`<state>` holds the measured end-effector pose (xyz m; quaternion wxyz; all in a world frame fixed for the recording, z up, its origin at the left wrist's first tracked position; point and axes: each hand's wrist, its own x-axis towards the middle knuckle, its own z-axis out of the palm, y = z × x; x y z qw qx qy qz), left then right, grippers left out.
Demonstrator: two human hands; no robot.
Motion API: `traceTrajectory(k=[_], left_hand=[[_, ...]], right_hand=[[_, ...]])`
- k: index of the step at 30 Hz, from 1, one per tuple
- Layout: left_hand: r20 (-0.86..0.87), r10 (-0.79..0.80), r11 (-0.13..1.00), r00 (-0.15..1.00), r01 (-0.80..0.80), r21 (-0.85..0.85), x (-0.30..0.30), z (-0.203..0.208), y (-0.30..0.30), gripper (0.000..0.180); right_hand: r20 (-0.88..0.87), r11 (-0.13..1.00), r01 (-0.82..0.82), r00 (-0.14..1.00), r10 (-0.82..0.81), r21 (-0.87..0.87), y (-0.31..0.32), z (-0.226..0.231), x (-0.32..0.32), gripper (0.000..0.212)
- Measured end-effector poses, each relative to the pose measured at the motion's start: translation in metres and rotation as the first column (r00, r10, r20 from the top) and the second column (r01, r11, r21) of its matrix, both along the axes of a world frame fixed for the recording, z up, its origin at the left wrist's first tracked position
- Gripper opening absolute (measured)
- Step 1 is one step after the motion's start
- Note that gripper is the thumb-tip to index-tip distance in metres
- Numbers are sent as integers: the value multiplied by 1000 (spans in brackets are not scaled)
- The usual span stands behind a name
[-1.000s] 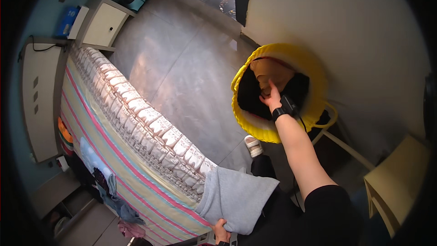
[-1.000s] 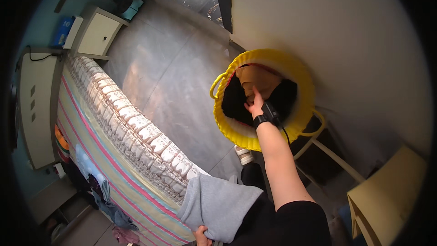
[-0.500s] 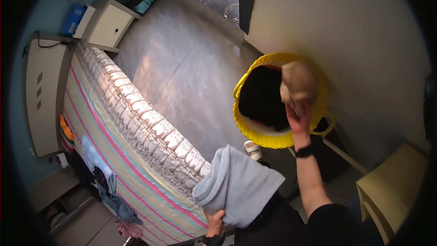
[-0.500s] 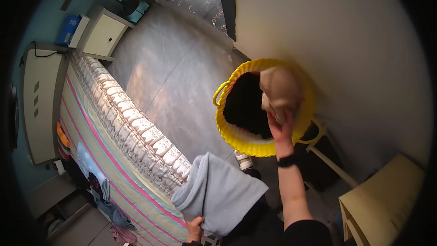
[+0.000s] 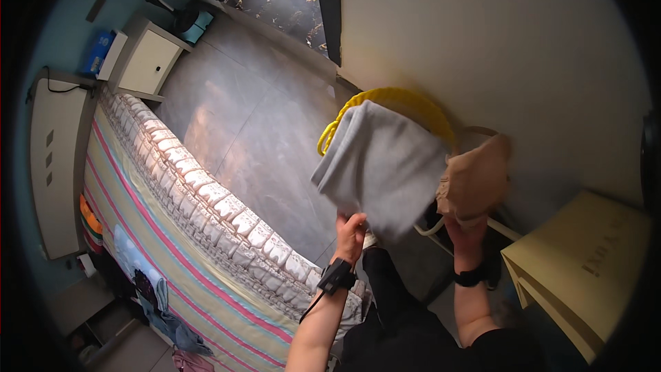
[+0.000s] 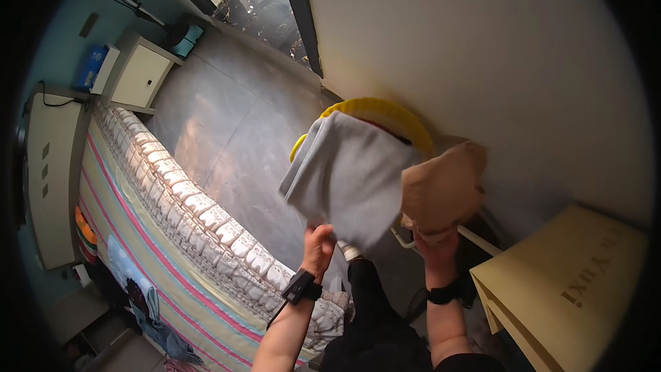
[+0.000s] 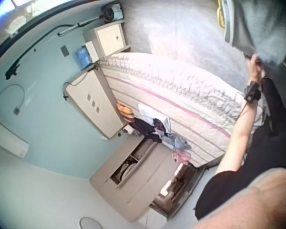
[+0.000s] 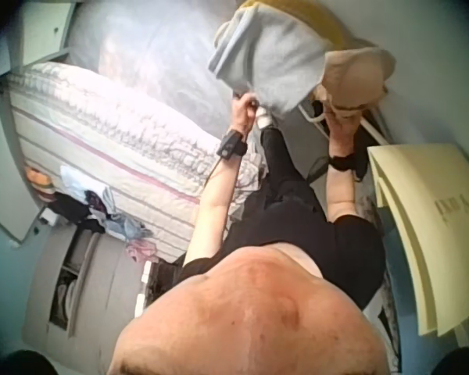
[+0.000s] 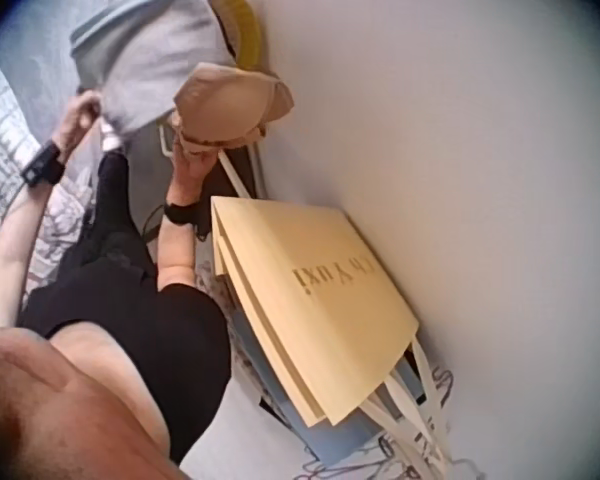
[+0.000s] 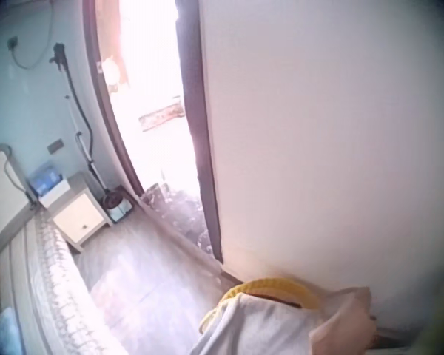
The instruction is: Folding various items of clothing including sweatpants and jeans on a bed and putting them away.
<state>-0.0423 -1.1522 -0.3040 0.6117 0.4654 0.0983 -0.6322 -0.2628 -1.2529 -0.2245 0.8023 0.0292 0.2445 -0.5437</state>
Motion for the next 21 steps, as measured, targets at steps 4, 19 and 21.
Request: traceTrajectory(k=[4, 19, 21], left_hand=[[-1, -170, 944, 985, 163, 287, -48, -17, 42, 41], [99, 168, 846, 981, -195, 495, -18, 29, 278, 22], [95, 241, 862, 966, -258, 436, -19, 59, 303, 21]], right_hand=[[-23, 999, -34, 999, 34, 22, 10, -15, -15, 41], [18, 724, -644, 750, 661, 247, 105, -23, 54, 36], [-105, 730, -605, 743, 661, 318, 117, -21, 65, 33]])
